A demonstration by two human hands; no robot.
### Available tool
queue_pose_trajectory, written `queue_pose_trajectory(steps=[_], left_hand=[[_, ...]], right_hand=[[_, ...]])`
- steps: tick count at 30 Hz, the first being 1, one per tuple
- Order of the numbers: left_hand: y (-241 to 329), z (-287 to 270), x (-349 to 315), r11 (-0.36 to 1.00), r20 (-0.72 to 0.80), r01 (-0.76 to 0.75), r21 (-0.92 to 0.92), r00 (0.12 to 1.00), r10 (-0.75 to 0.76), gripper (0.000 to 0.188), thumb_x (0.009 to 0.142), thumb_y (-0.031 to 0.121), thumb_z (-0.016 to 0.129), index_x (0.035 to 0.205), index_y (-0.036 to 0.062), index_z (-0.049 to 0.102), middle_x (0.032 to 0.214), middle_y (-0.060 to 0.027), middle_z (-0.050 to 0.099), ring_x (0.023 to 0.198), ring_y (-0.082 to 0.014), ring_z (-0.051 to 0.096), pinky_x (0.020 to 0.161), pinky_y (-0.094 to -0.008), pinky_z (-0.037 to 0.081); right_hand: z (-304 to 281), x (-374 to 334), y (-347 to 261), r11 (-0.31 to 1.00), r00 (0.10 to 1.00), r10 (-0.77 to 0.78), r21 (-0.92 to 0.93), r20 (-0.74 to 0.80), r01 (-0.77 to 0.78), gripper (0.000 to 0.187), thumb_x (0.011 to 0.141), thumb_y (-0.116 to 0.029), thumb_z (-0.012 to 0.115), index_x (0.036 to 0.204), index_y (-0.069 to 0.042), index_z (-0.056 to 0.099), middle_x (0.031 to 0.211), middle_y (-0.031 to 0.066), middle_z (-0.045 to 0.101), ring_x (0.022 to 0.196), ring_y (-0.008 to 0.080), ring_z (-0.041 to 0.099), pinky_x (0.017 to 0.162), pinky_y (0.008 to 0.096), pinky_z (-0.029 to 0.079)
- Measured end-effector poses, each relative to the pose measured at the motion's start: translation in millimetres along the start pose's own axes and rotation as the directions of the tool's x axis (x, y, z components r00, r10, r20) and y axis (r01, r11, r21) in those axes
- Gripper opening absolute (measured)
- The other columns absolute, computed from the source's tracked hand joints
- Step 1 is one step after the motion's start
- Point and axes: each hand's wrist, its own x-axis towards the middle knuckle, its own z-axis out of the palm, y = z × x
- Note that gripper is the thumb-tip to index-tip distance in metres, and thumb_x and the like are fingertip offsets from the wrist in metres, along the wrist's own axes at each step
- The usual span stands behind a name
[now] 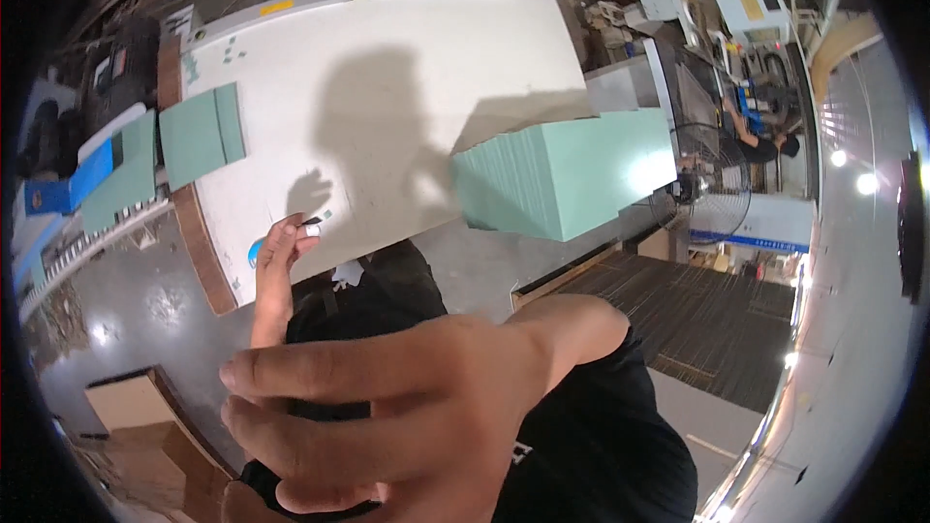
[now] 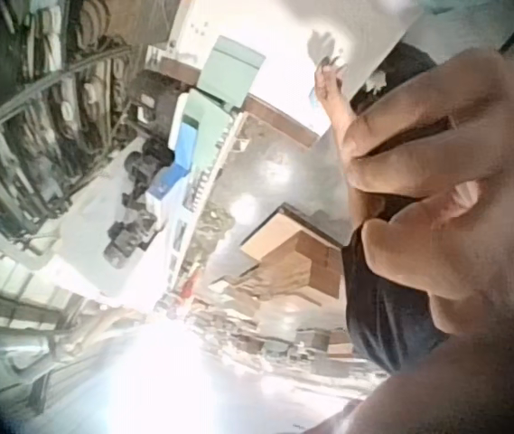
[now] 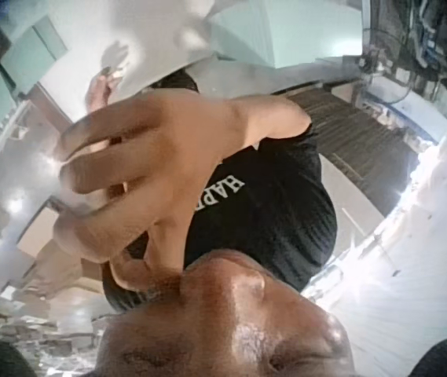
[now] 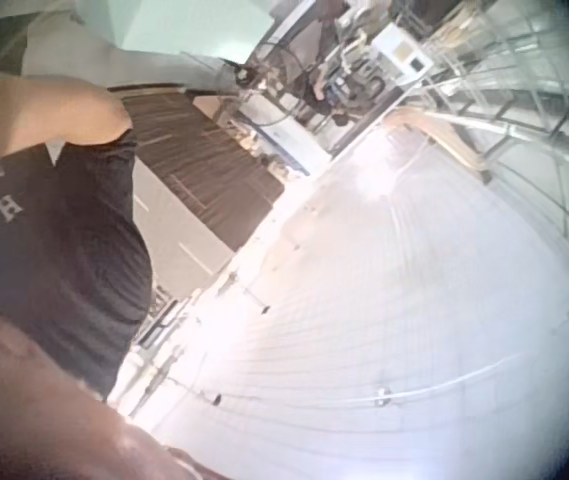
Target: Organizing and stacking green wooden or composite panels in a factory setting.
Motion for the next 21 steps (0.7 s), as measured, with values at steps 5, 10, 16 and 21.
queue_pose_trajectory(steps=[5,10,16,21], left_hand=[[-5.6,-55.0,9.7,0.998,-0.03,0.058,0.005,0.998,-0.058,0.05,0.11,0.039,0.054,0.136,-0.0024,0.061,0.113,-0.0082,0.071,0.106,-0.0179,0.065,0.103,-0.0337,0.046],[-0.5,-101.6,12.3,0.995,-0.152,-0.08,0.056,0.984,0.088,0.045,0.106,0.036,0.064,0.131,-0.0013,0.065,0.123,-0.0078,0.068,0.101,-0.0158,0.066,0.096,-0.0312,0.05],[39.3,-156.4,62.7,0.87,-0.306,-0.149,0.471,0.897,0.32,0.047,0.103,0.036,0.068,0.13,-0.0017,0.065,0.124,-0.0165,0.069,0.114,-0.0258,0.066,0.107,-0.0381,0.046],[60.8,-249.2,149.0,0.374,-0.04,-0.351,0.858,0.681,0.732,0.047,0.1,0.032,0.069,0.134,-0.0007,0.063,0.134,-0.0227,0.065,0.129,-0.04,0.057,0.112,-0.0453,0.043]], right_hand=[[35.5,-31.1,39.7,0.948,0.934,-0.304,0.159,0.189,0.277,0.03,0.081,-0.027,0.059,0.108,-0.02,0.068,0.097,0.0025,0.063,0.082,0.0173,0.064,0.076,0.0386,0.062],[33.1,-49.3,-6.0,0.935,0.866,0.257,0.115,0.428,-0.335,0.029,0.078,-0.018,0.086,0.098,-0.011,0.067,0.098,0.0066,0.071,0.093,0.028,0.076,0.087,0.0413,0.066],[-2.0,-121.8,4.9,0.806,0.321,0.551,-0.392,0.77,-0.443,0.065,0.082,-0.028,0.084,0.139,-0.015,0.057,0.136,0.013,0.061,0.116,0.0327,0.066,0.101,0.0444,0.055],[-41.4,-164.0,-15.9,0.537,-0.215,0.733,-0.743,0.645,-0.399,0.069,0.087,-0.033,0.079,0.146,-0.011,0.054,0.146,0.0164,0.057,0.129,0.0392,0.058,0.113,0.0482,0.045]])
